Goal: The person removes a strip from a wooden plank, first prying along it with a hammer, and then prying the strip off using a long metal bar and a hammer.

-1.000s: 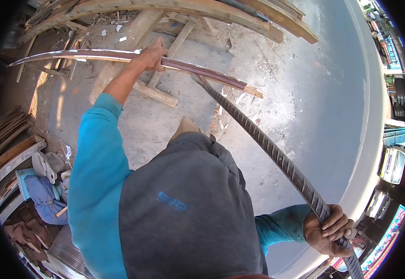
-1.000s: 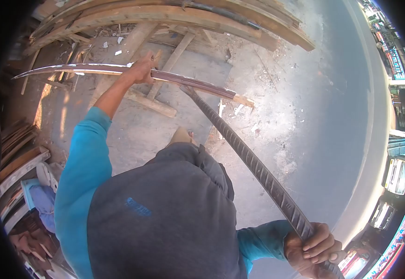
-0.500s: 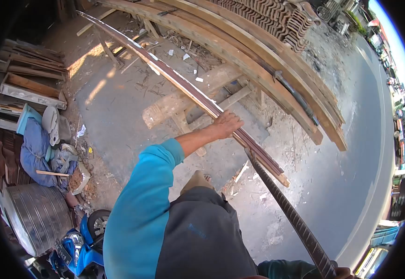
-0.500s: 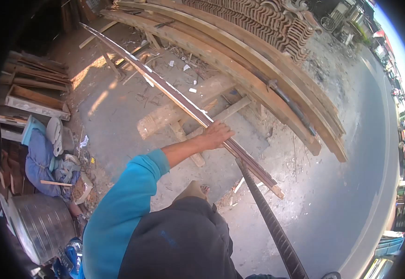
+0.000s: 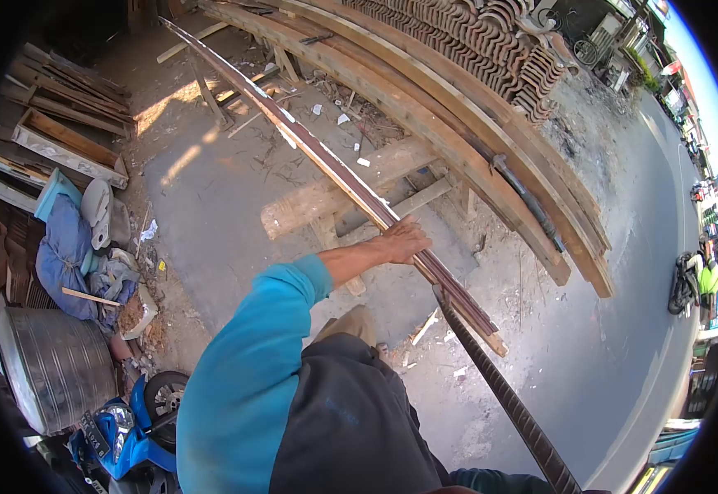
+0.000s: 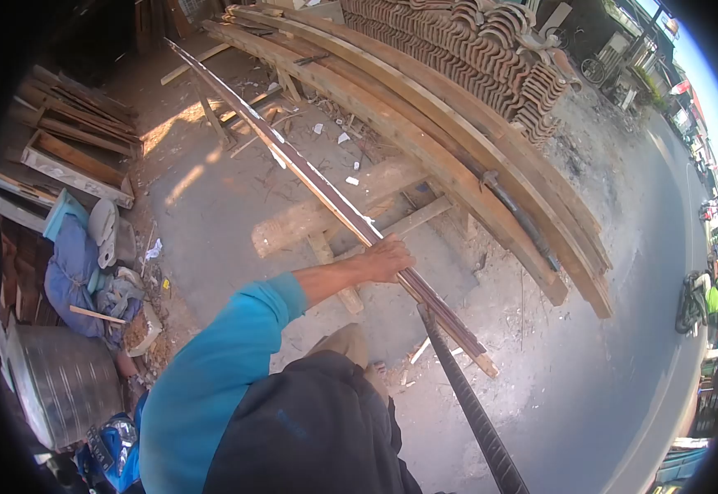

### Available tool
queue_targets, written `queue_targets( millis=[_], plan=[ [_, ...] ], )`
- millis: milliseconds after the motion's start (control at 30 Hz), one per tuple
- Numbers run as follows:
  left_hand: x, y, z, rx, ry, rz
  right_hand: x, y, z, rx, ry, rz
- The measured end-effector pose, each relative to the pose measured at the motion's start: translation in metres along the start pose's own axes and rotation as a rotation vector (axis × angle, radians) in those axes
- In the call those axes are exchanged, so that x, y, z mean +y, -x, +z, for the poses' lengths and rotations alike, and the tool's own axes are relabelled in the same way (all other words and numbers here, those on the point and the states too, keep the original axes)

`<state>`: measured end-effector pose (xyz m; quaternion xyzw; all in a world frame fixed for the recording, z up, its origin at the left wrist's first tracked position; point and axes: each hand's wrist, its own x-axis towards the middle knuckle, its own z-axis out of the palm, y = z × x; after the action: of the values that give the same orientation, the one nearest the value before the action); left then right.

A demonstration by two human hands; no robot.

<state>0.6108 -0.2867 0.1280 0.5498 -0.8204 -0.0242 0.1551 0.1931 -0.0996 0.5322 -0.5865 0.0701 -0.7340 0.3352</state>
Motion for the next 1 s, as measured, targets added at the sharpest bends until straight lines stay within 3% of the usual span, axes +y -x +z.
queue_targets(
  millis=[33,100,200,367,767,833,1000],
  plan=[
    [0.004,0.003,-0.006,-0.015,0.027,0.002,0.006,-0.005,0.015,0.009,-0.118,-0.022],
    [0.000,0.000,-0.011,-0.042,0.061,0.007,-0.006,-0.013,0.014,-0.057,-0.023,0.051],
    [-0.008,-0.001,-0.019,-0.070,0.089,0.018,0.004,-0.018,0.033,-0.065,0.042,-0.109],
    [-0.046,0.002,-0.047,-0.051,0.073,0.026,0.030,-0.030,0.091,-0.132,-0.097,-0.127],
    [-0.301,0.089,-0.141,-0.204,0.051,-0.240,0.203,-0.054,0.249,-0.090,-0.359,-0.073],
    [-0.329,0.097,-0.145,-0.222,0.063,-0.309,0.231,-0.048,0.267,-0.062,-0.283,0.007],
    [-0.347,0.082,-0.154,-0.392,0.110,-0.349,0.241,-0.039,0.279,-0.086,-0.290,-0.050]
  ],
)
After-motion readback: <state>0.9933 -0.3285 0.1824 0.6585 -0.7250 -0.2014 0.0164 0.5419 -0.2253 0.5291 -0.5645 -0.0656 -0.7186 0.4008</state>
